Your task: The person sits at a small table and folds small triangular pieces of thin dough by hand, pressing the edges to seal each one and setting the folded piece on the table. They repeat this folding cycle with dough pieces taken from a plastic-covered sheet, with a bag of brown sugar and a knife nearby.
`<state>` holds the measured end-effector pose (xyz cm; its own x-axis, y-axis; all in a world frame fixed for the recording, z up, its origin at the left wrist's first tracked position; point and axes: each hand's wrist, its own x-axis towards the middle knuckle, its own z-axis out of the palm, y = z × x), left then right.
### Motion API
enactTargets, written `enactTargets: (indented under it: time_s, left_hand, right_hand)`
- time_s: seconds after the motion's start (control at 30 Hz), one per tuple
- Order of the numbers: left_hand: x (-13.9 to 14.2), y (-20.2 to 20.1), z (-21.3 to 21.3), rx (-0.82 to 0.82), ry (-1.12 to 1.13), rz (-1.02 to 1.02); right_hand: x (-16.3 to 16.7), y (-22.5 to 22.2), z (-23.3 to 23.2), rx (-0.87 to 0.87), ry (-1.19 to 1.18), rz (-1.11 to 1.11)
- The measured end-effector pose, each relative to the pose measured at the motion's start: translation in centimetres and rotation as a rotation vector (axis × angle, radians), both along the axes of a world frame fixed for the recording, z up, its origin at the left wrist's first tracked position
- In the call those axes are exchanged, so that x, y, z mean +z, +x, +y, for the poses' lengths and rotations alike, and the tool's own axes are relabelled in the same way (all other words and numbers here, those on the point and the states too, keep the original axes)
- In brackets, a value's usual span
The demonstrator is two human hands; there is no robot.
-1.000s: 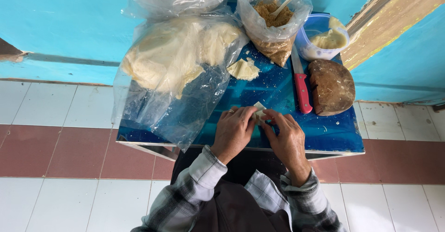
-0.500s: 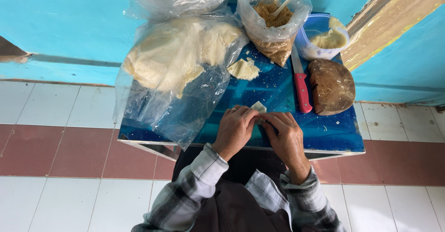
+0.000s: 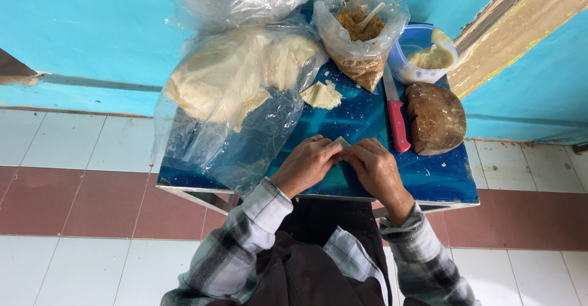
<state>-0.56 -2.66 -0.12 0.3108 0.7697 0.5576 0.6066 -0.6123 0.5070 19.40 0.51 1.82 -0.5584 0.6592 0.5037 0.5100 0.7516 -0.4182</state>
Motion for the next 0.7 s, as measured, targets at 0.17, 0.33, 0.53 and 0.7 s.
enactTargets:
  time_s: [0.17,0.33,0.53,0.7]
  left_hand:
    - [-0.6,0.2,0.7,0.028,-0.113,-0.06]
    - [-1.5,0.9,2.8,0.117,-0.279,-0.081]
    - [-1.7,1.4,4.7,0.174,-0.374,-0.117]
    - [-0.9,0.9,4.5,0.181,-0.486,-0.22]
  right_hand:
    - [-0.9,0.1,2.1,-0.105,-0.288,-0.061]
    - [-1.4,0.2,3.7,-0.05,-0.507,0.031]
    - [0.2,-0.2,-0.2,-0.124,-0.115,0.041]
    - [1.3,-0.9,-1.8,-0.115,0.089,-0.044]
